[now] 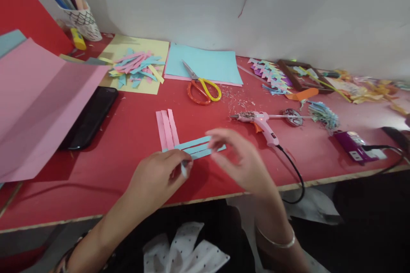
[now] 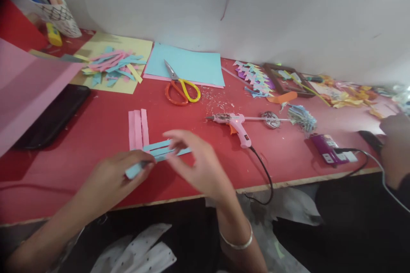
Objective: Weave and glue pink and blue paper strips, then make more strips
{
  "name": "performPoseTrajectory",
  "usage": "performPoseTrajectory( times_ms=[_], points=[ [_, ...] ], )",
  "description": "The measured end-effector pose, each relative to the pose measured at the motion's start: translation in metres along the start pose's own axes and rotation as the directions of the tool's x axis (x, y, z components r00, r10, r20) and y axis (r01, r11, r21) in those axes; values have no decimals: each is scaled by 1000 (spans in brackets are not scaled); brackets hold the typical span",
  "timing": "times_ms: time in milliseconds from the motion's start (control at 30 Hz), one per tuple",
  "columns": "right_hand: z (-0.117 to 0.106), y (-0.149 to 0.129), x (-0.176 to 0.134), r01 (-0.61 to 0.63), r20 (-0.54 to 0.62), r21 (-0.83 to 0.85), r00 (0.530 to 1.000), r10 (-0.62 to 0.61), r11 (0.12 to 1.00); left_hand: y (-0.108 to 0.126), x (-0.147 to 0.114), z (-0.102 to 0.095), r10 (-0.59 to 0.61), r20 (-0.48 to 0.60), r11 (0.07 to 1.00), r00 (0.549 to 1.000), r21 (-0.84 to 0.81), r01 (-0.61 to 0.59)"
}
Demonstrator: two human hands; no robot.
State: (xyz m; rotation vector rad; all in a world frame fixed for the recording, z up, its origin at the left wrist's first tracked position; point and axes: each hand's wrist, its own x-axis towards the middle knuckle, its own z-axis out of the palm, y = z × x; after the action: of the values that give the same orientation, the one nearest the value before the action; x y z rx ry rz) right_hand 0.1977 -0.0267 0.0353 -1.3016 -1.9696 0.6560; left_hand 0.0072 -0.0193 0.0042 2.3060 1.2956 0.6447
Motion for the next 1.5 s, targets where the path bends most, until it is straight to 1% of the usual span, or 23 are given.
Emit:
performPoseTrajectory(
  times_ms=[33,67,100,133,167,200,233,300,367,467,567,700,733,800,900,967,1067,1167,1367,1500],
  points=[
    [-8,11,-2,-62,-122,-106,991,49,992,-2,-2,-1,-58,-16,998,998,-30,57],
    [-17,23,-4,-142,-246,-236,966,82,961,-4,-5,-2,-114,-31,992,993,-57,112],
    [-26,36,-6,-244,-350,-379,931,106,892,-7,-7,-3,-158,-46,985,986,-81,154],
    [-34,50,-8,-354,-447,-511,888,109,783,-10,-10,-5,-191,-58,978,980,-95,185],
    [-41,62,-10,-438,-499,-594,859,117,675,-13,-12,-7,-216,-69,973,974,-92,209],
    [-47,74,-12,-482,-507,-642,850,141,597,-16,-13,-8,-237,-74,970,969,-73,232],
    [-52,83,-14,-496,-488,-669,855,175,554,-18,-14,-9,-255,-71,966,964,-44,253],
    [-59,96,-17,-465,-408,-686,883,233,560,-23,-15,-11,-272,-69,962,960,6,273],
    [-63,101,-18,-433,-343,-660,901,267,614,-26,-15,-11,-262,-88,964,961,11,264],
    [-66,101,-19,-411,-296,-603,911,287,683,-29,-16,-12,-226,-120,974,967,-7,227],
    [-66,95,-19,-423,-297,-574,905,303,701,-32,-17,-13,-219,-114,975,969,-1,220],
    [-62,81,-18,-478,-340,-557,877,339,679,-34,-18,-15,-225,-119,974,967,-6,226],
    [-59,76,-18,-476,-348,-561,878,329,677,-34,-18,-15,-228,-116,974,967,-8,228],
    [-52,66,-18,-418,-341,-581,904,258,699,-35,-18,-15,-236,-111,972,965,-9,237],
    [-36,53,-22,-235,-256,-620,963,90,749,-35,-17,-15,-244,-102,969,964,1,245],
    [-24,46,-24,-144,-189,-644,982,26,752,-36,-17,-14,-248,-105,968,963,3,250],
    [-10,38,-24,-101,-123,-676,992,24,730,-37,-17,-14,-249,-137,968,959,-12,250],
    [-1,34,-22,-84,-98,-697,995,22,712,-36,-17,-15,-244,-164,970,956,-47,240],
    [3,31,-19,-21,-76,-743,996,-53,669,-32,-16,-16,-274,-149,961,950,-87,264],
    [6,29,-18,20,-45,-752,996,-82,659,-31,-14,-15,-280,-133,958,951,-102,268]
  ],
)
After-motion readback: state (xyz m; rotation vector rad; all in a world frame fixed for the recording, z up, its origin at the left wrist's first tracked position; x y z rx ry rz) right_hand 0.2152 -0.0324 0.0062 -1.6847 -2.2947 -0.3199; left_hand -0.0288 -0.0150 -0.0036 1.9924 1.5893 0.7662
